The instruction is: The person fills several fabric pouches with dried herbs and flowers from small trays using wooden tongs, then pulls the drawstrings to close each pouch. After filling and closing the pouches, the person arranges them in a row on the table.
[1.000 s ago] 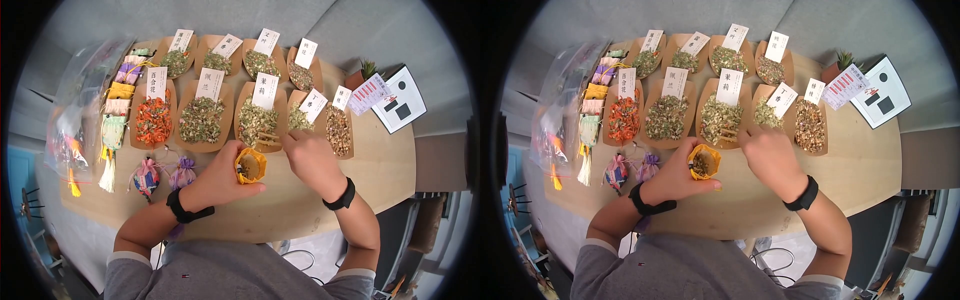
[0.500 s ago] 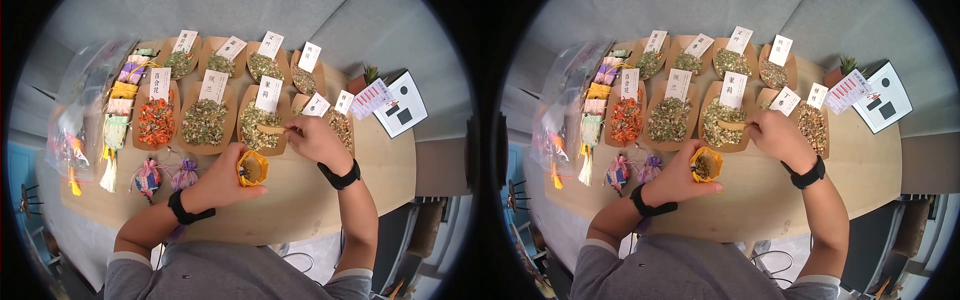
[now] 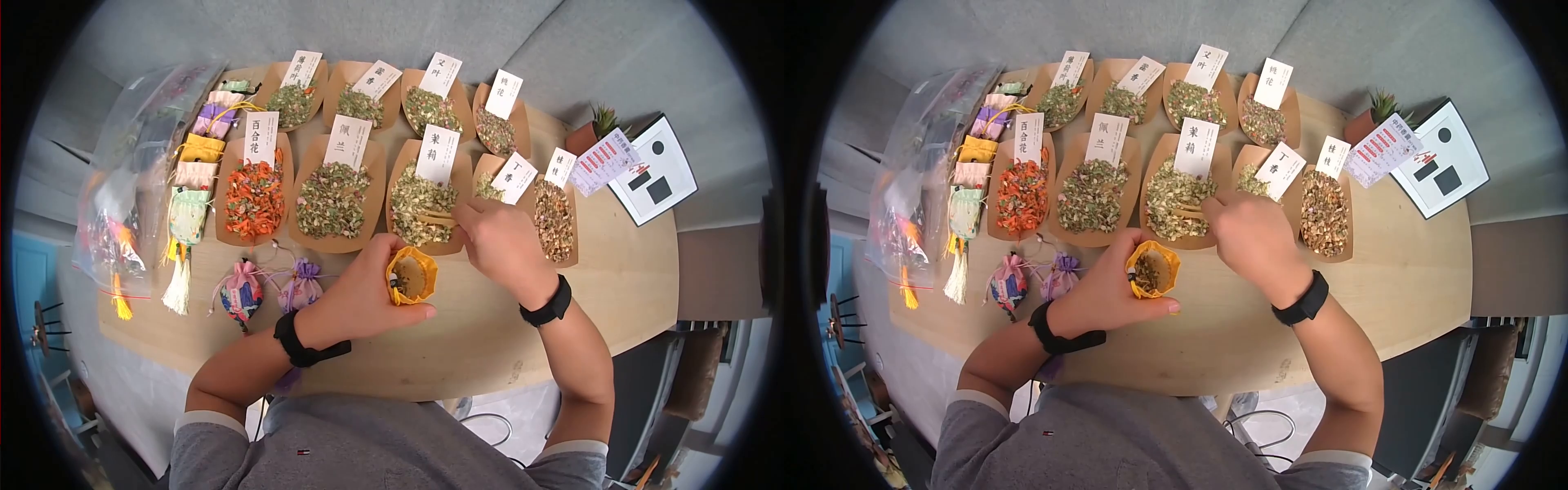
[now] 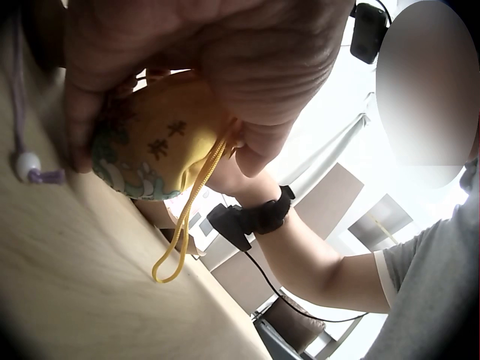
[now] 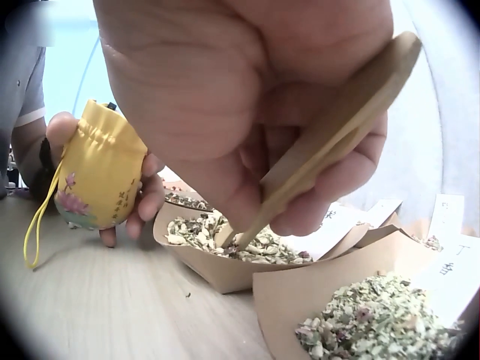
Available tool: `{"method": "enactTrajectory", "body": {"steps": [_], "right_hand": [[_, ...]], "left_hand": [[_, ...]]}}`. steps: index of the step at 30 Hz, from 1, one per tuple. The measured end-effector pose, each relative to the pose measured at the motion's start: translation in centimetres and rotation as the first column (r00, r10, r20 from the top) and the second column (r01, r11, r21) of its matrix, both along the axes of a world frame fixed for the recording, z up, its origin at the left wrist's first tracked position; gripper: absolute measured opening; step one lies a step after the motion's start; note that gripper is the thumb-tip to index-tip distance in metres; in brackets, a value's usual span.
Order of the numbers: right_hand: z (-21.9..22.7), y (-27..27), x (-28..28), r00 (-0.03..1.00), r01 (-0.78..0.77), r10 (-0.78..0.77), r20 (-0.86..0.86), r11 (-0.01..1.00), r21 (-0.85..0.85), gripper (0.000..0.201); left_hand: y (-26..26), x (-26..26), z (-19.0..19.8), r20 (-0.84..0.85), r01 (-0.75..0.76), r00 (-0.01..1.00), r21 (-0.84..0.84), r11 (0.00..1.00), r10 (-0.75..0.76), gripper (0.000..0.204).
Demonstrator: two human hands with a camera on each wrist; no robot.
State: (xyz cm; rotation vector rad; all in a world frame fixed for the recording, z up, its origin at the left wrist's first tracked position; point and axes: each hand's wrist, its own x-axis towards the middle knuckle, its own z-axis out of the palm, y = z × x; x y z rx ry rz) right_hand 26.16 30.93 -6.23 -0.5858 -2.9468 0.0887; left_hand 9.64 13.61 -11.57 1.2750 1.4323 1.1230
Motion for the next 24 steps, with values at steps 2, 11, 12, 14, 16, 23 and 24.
{"method": "enactTrajectory", "body": {"steps": [2,11,12,14,16,23,24], "right_hand": [[0.4,0.0,0.1,1.000,-0.002,0.002,-0.015,1.000,-0.008,0.006],[2.9,0.5,1.4,0.993,0.055,-0.064,-0.102,0.995,-0.083,0.009],[3.6,0.5,1.5,0.989,0.032,-0.045,-0.144,0.995,-0.091,0.011],[5.0,0.1,1.7,0.989,0.033,-0.050,-0.138,0.992,-0.118,0.011],[6.5,-0.6,1.8,0.990,0.033,-0.053,-0.131,0.989,-0.147,0.011],[9.5,-4.3,1.4,0.992,-0.105,0.094,-0.086,0.985,-0.137,0.009],[9.6,-4.7,1.4,0.992,-0.128,0.129,-0.006,0.982,-0.138,0.008]], "left_hand": [[0.0,0.0,0.0,-0.002,0.001,1.000,0.005,1.000,-0.001,0.086],[0.0,0.1,-0.4,0.011,-0.037,0.999,0.030,0.999,0.036,0.086],[0.0,0.1,-0.2,0.022,-0.040,0.999,0.026,0.999,0.040,0.086],[0.0,0.1,-0.2,0.034,-0.046,0.998,0.021,0.999,0.046,0.086],[-0.1,0.1,-0.3,0.009,-0.066,0.998,0.002,0.998,0.066,0.086],[0.0,0.1,-0.5,-0.057,-0.083,0.995,0.069,0.994,0.087,0.084],[0.0,0.2,-0.4,-0.013,-0.077,0.997,0.052,0.996,0.077,0.083]]}}
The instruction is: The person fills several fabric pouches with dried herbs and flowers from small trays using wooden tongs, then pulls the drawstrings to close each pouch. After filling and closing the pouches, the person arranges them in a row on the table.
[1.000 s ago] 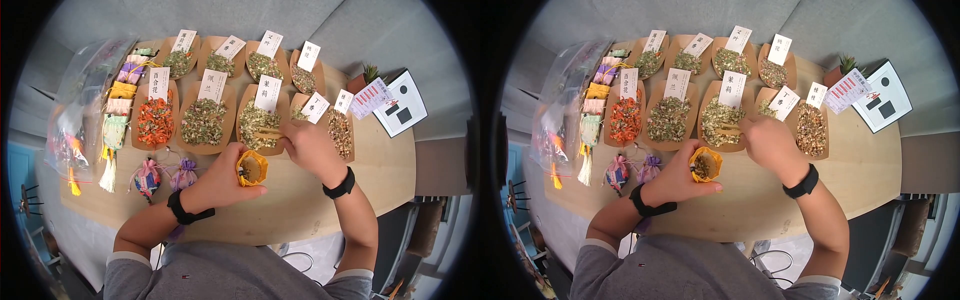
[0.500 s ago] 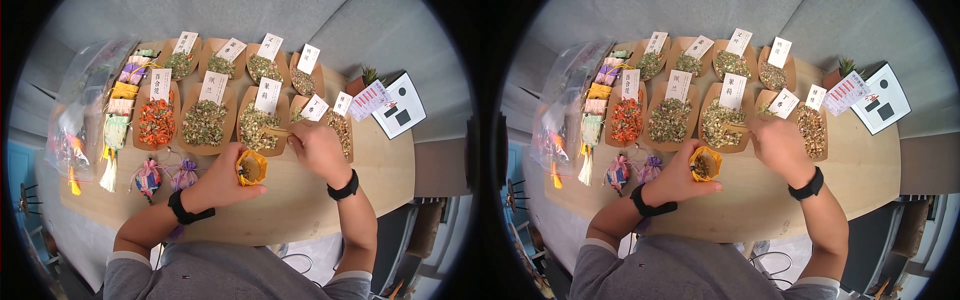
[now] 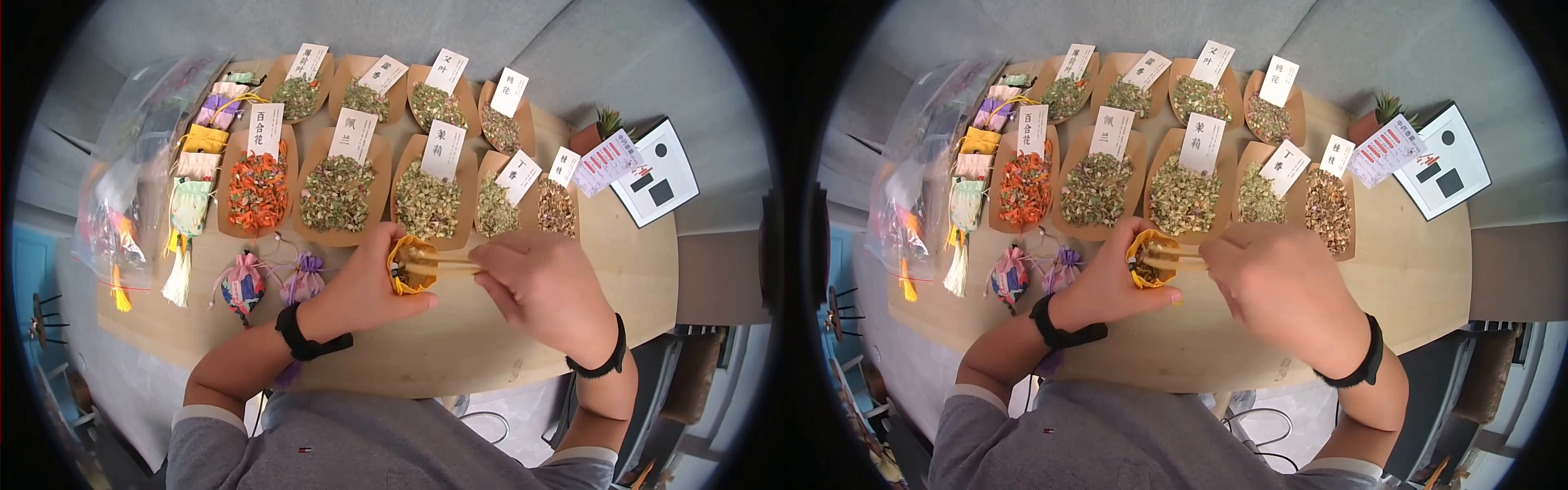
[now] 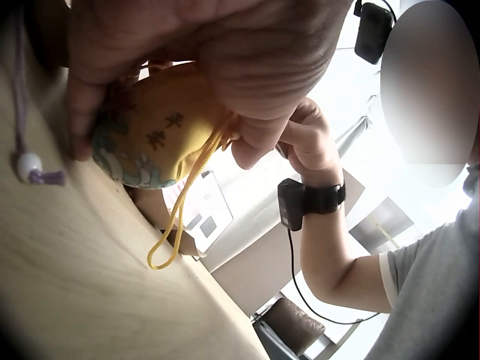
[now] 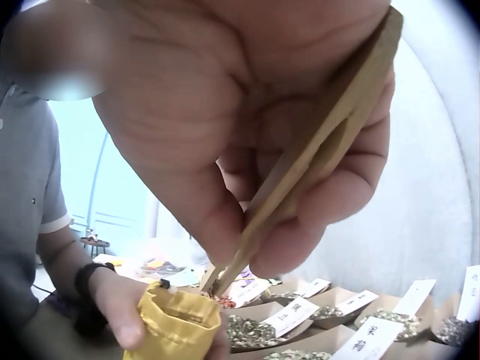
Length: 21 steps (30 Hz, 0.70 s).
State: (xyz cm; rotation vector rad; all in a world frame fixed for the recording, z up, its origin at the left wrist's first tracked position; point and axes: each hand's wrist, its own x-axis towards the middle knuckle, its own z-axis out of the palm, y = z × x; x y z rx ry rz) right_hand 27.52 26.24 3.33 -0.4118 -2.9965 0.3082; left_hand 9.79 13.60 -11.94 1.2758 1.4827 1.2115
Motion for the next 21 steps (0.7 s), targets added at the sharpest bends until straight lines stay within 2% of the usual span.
{"method": "enactTrajectory", "body": {"steps": [1,4,6,7,9,11,13,16,21], "right_hand": [[0.1,-0.2,0.1,1.000,0.000,0.000,0.001,1.000,0.000,0.008],[0.4,-0.4,0.0,0.998,0.020,-0.022,-0.052,0.999,-0.042,0.010],[0.8,-0.3,0.1,0.993,0.046,-0.041,0.114,0.998,-0.042,0.019],[0.8,-0.1,0.2,0.993,0.048,-0.043,0.114,0.998,-0.040,0.019],[0.8,0.4,0.3,0.998,0.066,-0.067,-0.005,0.987,-0.150,0.010],[0.3,2.0,0.3,0.993,0.111,-0.114,-0.007,0.978,-0.176,0.012],[-0.9,3.7,-0.1,0.977,0.210,-0.211,0.012,0.963,-0.168,0.015],[-4.7,7.0,-0.2,0.963,0.262,-0.256,0.091,0.963,-0.068,0.017],[-8.4,8.5,-0.9,0.953,0.289,-0.279,0.118,0.955,-0.071,0.019]], "left_hand": [[0.0,0.0,0.1,0.046,0.008,0.999,-0.012,1.000,-0.008,0.081],[-0.1,0.0,-0.1,0.014,0.008,1.000,0.000,1.000,-0.008,0.079],[-0.1,0.0,-0.4,0.024,0.009,1.000,0.009,1.000,-0.009,0.079],[-0.1,0.1,-0.4,0.037,0.012,0.999,0.020,1.000,-0.012,0.079],[0.0,0.0,-0.4,0.012,0.012,1.000,0.025,1.000,-0.013,0.080],[-0.2,-0.1,-0.2,-0.019,0.013,1.000,0.028,1.000,-0.013,0.080],[-0.1,0.0,0.3,0.002,0.033,0.999,-0.028,0.999,-0.033,0.080],[-0.2,0.1,0.0,-0.002,0.022,1.000,-0.010,1.000,-0.022,0.081],[-0.2,0.0,-0.4,-0.018,0.040,0.999,-0.002,0.999,-0.040,0.084]]}}
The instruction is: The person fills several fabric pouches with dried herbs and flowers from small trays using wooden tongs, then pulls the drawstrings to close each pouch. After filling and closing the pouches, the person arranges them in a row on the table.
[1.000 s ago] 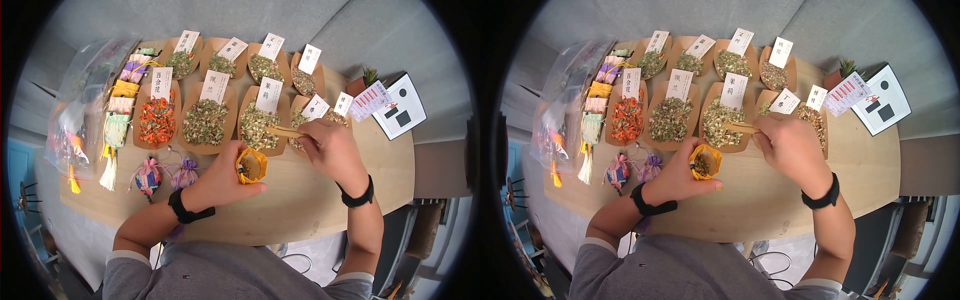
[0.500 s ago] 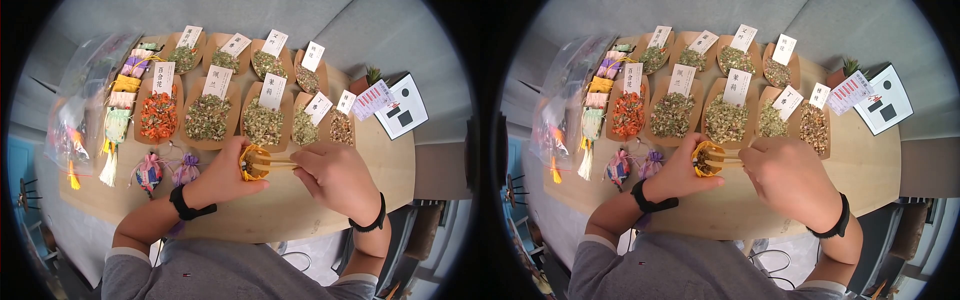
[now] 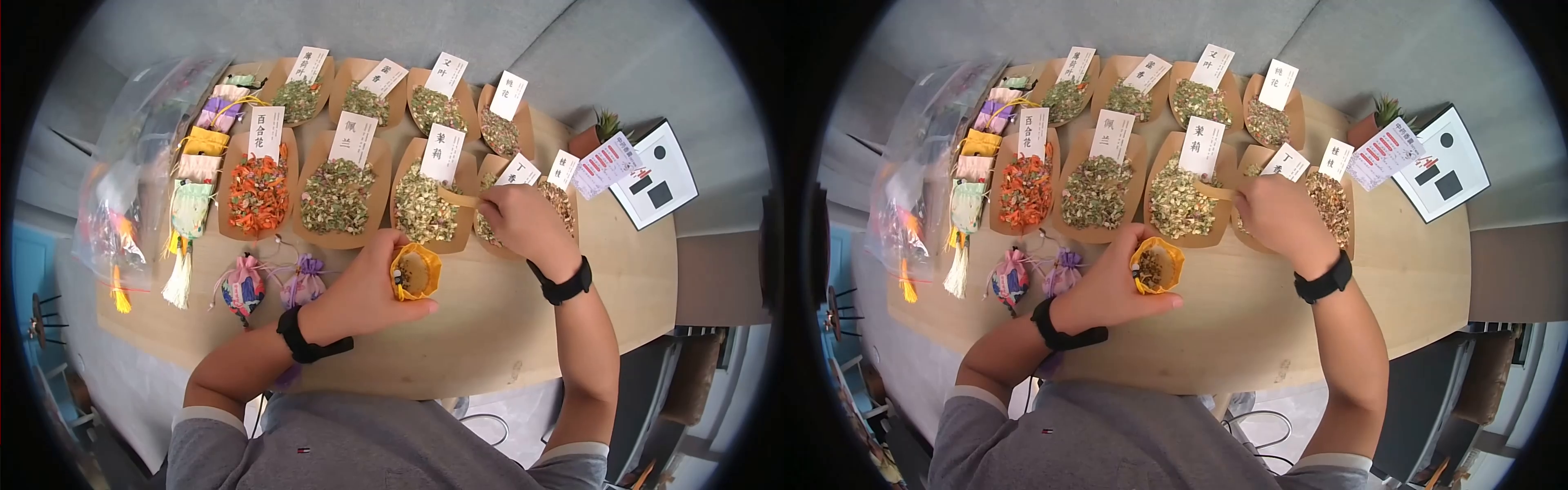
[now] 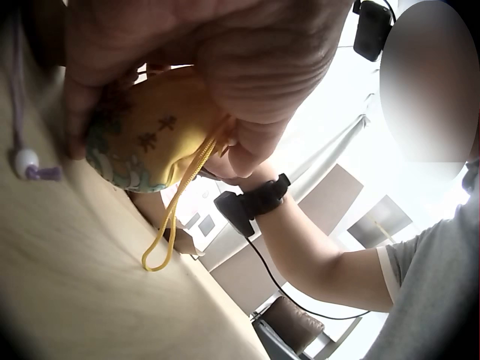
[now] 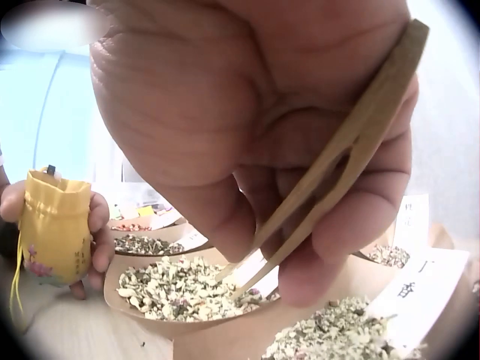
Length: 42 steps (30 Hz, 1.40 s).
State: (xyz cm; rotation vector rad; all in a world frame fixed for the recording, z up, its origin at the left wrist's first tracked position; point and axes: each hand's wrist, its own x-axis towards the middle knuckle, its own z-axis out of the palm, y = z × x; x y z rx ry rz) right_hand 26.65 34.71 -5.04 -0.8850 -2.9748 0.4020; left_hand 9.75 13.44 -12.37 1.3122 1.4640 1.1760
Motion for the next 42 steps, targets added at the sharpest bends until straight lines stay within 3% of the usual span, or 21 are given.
{"method": "enactTrajectory", "body": {"steps": [5,7,11,16,22,28,42], "right_hand": [[-0.9,-0.4,-1.0,0.999,0.031,-0.029,0.042,0.998,-0.062,0.017],[-0.1,-1.4,-1.4,0.997,-0.041,0.032,-0.074,0.991,-0.128,0.017],[-0.1,-2.0,-1.2,0.987,-0.115,0.101,-0.123,0.987,-0.113,0.017],[0.4,-3.3,-1.1,0.991,-0.130,0.129,0.019,0.988,0.083,0.016],[-0.9,-3.7,-1.0,0.963,-0.254,0.268,-0.002,0.915,0.312,0.013],[-1.0,-3.6,-0.8,0.975,-0.198,0.217,-0.046,0.946,0.258,0.001],[4.7,-3.4,1.0,0.975,-0.119,0.151,-0.164,0.975,0.190,0.012]], "left_hand": [[0.1,0.0,-0.1,0.039,0.011,0.999,-0.012,1.000,-0.011,0.087],[0.1,-0.1,0.0,0.031,0.012,0.999,-0.006,1.000,-0.012,0.087],[0.1,-0.1,-0.1,0.044,0.014,0.999,-0.008,1.000,-0.013,0.087],[0.1,0.0,-0.3,0.012,0.012,1.000,-0.007,1.000,-0.011,0.088],[0.1,0.0,-0.1,0.007,0.010,1.000,0.006,1.000,-0.010,0.087],[0.1,-0.1,0.3,0.054,0.011,0.999,-0.015,1.000,-0.010,0.086],[0.1,0.0,0.4,0.029,-0.013,0.999,-0.013,1.000,0.013,0.085]]}}
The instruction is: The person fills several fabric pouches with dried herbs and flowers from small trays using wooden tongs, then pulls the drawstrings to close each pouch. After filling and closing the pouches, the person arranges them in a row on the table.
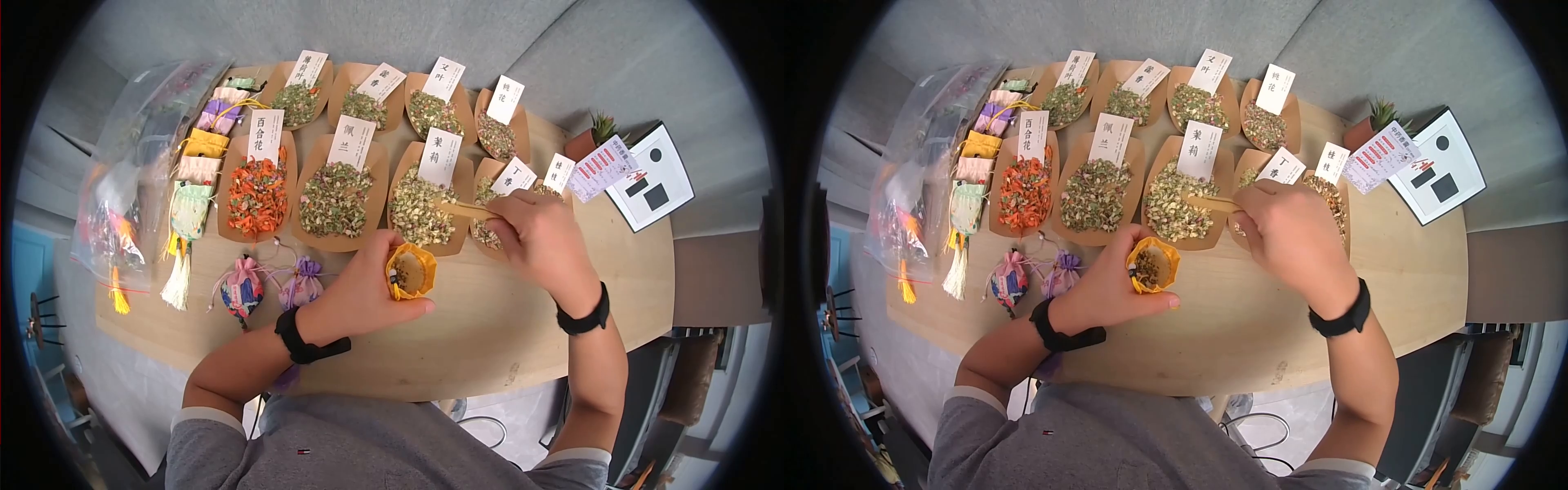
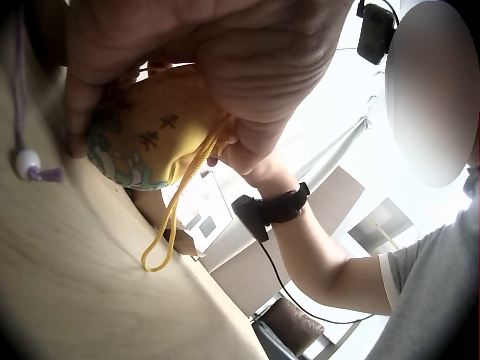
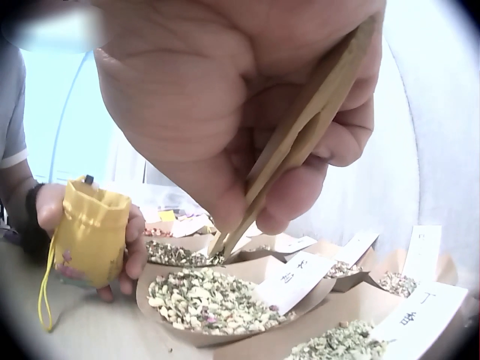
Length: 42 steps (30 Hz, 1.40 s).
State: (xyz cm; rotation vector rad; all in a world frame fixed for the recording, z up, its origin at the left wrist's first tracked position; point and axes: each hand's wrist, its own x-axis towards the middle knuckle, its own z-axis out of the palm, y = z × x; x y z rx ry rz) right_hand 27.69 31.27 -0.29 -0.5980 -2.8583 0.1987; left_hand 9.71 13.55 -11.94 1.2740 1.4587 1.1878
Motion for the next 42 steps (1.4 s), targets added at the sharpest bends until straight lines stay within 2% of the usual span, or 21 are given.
{"method": "enactTrajectory", "body": {"steps": [8,10,13,17,19,20,22,23,25,26,28,35,42], "right_hand": [[4.2,-3.8,0.2,0.994,-0.112,0.111,-0.021,0.993,-0.043,0.011],[4.1,-4.9,-0.1,0.984,-0.155,0.160,0.077,0.986,-0.067,0.011],[3.9,-5.2,-0.1,0.982,-0.146,0.157,0.106,0.984,-0.105,0.010],[4.3,-4.8,0.0,0.980,-0.132,0.146,0.134,0.985,-0.109,0.011],[4.2,-4.3,0.1,0.990,-0.089,0.109,0.094,0.977,-0.195,0.013],[3.9,-3.7,0.1,0.989,-0.091,0.111,0.096,0.976,-0.196,0.013],[2.6,-1.8,0.3,0.997,0.037,-0.026,0.070,0.986,-0.160,0.016],[1.6,-0.9,0.4,0.997,0.040,-0.030,0.067,0.987,-0.159,0.016],[-0.8,0.7,0.6,0.977,0.130,-0.121,0.176,0.991,-0.043,0.019],[-1.6,1.0,0.6,0.977,0.129,-0.120,0.175,0.991,-0.042,0.019],[-3.1,1.2,0.3,0.950,0.159,-0.142,0.278,0.986,-0.039,0.022],[-5.1,0.6,-0.5,0.985,0.093,-0.062,0.160,0.976,-0.199,0.018],[-5.0,-1.0,-1.0,0.979,0.007,-0.002,0.204,1.000,-0.023,0.015]], "left_hand": [[0.0,0.0,-0.4,-0.004,-0.021,1.000,0.009,1.000,0.021,0.078],[-0.1,0.1,-0.4,-0.052,-0.035,0.998,0.045,0.998,0.038,0.078],[0.0,0.2,-0.4,0.028,-0.019,0.999,0.021,1.000,0.019,0.079],[0.0,0.1,-0.5,0.014,0.004,1.000,0.017,1.000,-0.004,0.080],[0.0,0.2,-0.4,-0.010,-0.017,1.000,0.024,1.000,0.017,0.080],[0.0,0.2,-0.3,-0.008,-0.019,1.000,0.023,1.000,0.019,0.080],[-0.1,0.1,0.0,-0.001,-0.014,1.000,0.034,0.999,0.014,0.080],[-0.1,0.1,0.0,-0.004,-0.011,1.000,0.036,0.999,0.011,0.080],[-0.1,0.2,-0.3,-0.024,-0.020,1.000,0.023,1.000,0.020,0.080],[0.0,0.2,-0.2,-0.024,-0.020,0.999,0.025,0.999,0.021,0.080],[-0.1,0.1,0.1,0.000,-0.010,1.000,-0.011,1.000,0.010,0.080],[0.0,0.1,-0.1,-0.010,0.005,1.000,-0.003,1.000,-0.005,0.085],[0.1,0.0,-0.3,0.003,0.015,1.000,0.000,1.000,-0.015,0.085]]}}
